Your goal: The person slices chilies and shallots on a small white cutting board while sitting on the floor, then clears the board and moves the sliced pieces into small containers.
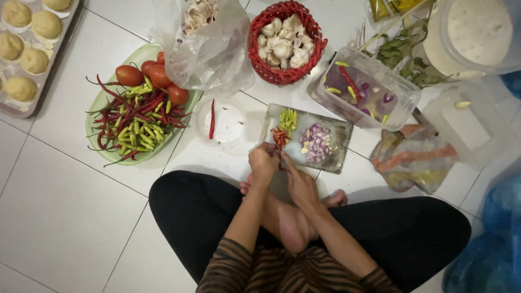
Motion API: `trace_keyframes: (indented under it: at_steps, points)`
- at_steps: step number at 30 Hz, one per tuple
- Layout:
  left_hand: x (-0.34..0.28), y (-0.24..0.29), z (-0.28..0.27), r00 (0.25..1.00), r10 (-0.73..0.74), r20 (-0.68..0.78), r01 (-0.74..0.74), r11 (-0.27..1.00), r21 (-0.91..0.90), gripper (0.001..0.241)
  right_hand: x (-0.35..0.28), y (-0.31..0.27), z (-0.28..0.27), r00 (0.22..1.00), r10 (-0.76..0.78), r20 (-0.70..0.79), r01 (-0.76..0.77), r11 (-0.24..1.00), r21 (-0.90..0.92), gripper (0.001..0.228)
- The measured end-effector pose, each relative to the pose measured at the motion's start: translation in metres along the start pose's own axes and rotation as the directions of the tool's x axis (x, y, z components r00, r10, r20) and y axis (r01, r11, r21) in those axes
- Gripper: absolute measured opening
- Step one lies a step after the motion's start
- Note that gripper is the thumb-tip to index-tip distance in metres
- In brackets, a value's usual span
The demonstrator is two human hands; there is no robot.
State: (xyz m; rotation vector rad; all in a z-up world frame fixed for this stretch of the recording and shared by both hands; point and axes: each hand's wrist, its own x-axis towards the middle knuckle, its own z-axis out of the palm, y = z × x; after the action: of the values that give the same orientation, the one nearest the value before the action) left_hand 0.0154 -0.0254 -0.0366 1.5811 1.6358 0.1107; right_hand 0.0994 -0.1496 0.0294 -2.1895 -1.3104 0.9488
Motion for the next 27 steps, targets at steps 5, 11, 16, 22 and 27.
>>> trace_keyframes:
  at_steps: [5,11,16,22,27]
  points:
    - [0.003,-0.002,0.004,1.0,-0.028,-0.004,0.028,0.999,0.025,0.013,0.011,0.003,0.01,0.996,0.078,0.046,-0.08,0.996,0.033,0.065]
    - [0.001,-0.002,0.005,0.996,-0.09,-0.01,0.09,0.996,0.016,0.014,0.005,0.006,0.016,0.995,0.09,0.042,-0.092,0.993,0.068,0.066]
    - [-0.002,0.008,-0.001,0.998,-0.055,-0.014,0.055,0.998,-0.007,0.018,-0.005,0.018,0.017,0.99,0.129,0.049,-0.134,0.987,0.092,0.056]
    - [-0.026,0.027,-0.024,0.999,0.015,0.044,-0.018,0.998,0.058,0.029,0.009,0.004,0.016,0.998,0.053,-0.035,-0.05,0.997,0.062,0.063]
    - [-0.007,0.008,-0.006,1.0,-0.023,-0.013,0.024,1.0,0.015,0.027,-0.01,0.003,0.006,0.987,0.14,0.08,-0.151,0.976,0.155,0.055]
